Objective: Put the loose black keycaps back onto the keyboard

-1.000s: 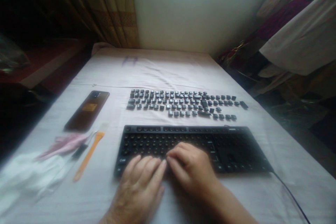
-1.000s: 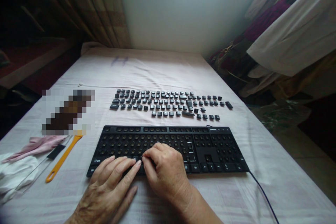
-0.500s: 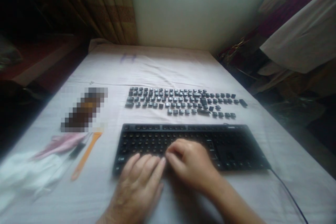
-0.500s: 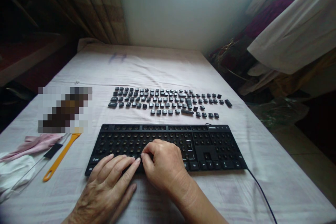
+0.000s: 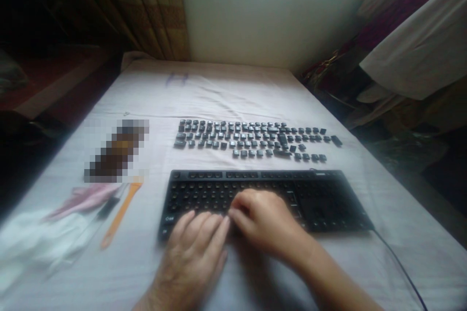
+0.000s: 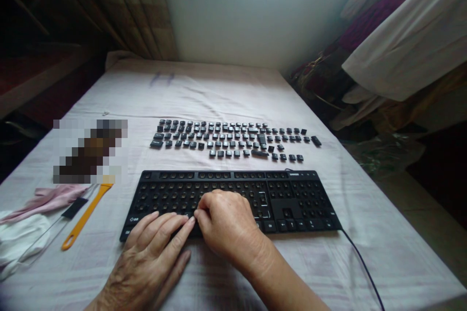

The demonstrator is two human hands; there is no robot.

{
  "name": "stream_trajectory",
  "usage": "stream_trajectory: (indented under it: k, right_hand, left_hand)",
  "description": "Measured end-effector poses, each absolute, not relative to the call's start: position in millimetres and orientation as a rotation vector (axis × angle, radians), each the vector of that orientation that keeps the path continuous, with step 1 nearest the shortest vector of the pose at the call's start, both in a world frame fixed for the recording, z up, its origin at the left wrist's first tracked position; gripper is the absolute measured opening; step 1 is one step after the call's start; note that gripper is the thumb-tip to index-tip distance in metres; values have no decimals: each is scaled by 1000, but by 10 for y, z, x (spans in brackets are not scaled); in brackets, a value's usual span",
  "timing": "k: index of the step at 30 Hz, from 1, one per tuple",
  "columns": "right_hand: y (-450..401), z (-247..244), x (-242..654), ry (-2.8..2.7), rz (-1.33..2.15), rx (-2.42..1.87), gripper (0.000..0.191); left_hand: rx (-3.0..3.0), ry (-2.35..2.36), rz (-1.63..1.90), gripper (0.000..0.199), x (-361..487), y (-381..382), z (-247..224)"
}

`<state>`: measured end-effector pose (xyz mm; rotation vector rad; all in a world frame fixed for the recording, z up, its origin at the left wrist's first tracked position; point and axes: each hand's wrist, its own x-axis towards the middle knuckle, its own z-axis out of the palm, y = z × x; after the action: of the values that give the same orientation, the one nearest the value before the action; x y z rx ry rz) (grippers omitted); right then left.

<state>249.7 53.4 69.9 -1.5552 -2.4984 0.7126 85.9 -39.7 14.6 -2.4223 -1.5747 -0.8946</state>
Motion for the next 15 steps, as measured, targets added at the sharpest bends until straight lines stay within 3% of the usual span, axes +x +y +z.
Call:
stream_trajectory:
  k: [9, 15]
  right_hand:
    - [523, 561, 2669, -2325, 936, -1310, 16]
    - [455, 436, 2769, -2272, 797, -1020, 21]
  left_hand:
    - [-2386, -1548, -860, 30, 862, -390, 138]
    - [-2386, -1551, -847, 29, 870, -363, 116]
